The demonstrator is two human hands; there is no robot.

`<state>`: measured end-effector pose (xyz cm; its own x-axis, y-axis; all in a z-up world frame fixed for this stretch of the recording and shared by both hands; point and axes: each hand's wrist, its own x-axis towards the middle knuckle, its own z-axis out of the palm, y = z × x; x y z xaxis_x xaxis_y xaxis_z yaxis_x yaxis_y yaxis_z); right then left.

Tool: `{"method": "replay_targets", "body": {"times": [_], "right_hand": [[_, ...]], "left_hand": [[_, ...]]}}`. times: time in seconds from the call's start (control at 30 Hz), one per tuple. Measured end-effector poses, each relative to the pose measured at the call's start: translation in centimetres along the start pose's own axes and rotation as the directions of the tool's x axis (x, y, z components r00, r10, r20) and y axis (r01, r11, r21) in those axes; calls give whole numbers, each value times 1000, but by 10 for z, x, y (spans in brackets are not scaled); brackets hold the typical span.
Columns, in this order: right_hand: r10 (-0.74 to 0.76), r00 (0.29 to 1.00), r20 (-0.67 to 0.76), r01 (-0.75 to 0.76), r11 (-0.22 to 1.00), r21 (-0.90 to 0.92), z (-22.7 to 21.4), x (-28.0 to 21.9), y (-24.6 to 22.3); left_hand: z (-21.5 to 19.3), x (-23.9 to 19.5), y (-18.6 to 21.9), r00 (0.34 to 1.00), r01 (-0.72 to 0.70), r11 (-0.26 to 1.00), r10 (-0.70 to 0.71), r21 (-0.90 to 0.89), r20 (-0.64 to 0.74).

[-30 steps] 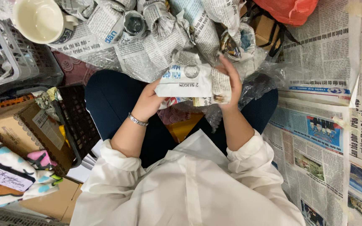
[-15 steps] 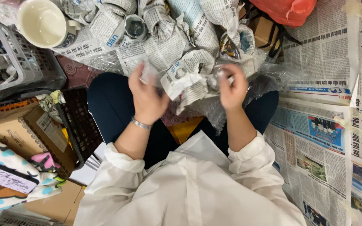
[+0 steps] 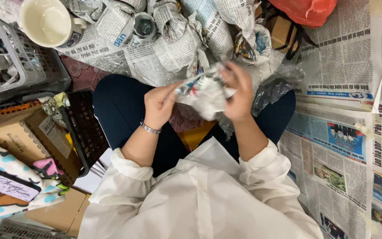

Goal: The person sits on the floor and wraps small ceramic items, including cups and a bowl, with newspaper and bubble wrap. They fold the paper around each item and place the wrapped pieces into a pile.

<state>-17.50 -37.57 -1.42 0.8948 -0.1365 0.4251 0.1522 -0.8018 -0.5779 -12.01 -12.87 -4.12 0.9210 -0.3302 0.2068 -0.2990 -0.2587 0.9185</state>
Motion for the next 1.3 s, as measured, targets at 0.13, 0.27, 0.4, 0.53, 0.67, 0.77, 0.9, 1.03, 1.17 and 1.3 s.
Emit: {"method": "replay_targets", "body": {"times": [0.13,0.27,0.4,0.53,0.67,0.77,0.9,1.03,1.17,1.3], "right_hand": [[261,946,-191,-151,879,453,10,-4,28],[472,880,-53,-297,633,715,13,-19,58],[598,794,-109,-165,385,908,15,-20,75],[364,928,-77,-135,522,842,6,-14,66],[34,992,123,-123,505,854,0,-3,37],[-113,983,144,-41,629,777,3,4,15],[-59,960,273,-166,663,730,5,6,-6],[17,939,345,-308,494,813,4,-1,0],[-90,967,237,-110,695,711,14,-19,26],[481,770,420,-617,391,683,31,-42,52]], "left_hand": [[1,-12,-28,923,333,829,-384,-449,-24],[0,-1,-31,860,412,557,-500,-721,105],[-7,14,1,906,404,870,-424,-281,-11],[-12,20,38,1000,-15,934,10,356,16],[-11,23,54,956,-276,903,223,328,192],[-6,23,53,953,-239,946,184,220,242],[1,24,46,904,-400,860,314,316,289],[8,21,39,967,-213,976,204,50,151],[9,15,29,899,404,890,-345,-211,269],[10,10,13,969,246,922,-236,-300,69]]}}
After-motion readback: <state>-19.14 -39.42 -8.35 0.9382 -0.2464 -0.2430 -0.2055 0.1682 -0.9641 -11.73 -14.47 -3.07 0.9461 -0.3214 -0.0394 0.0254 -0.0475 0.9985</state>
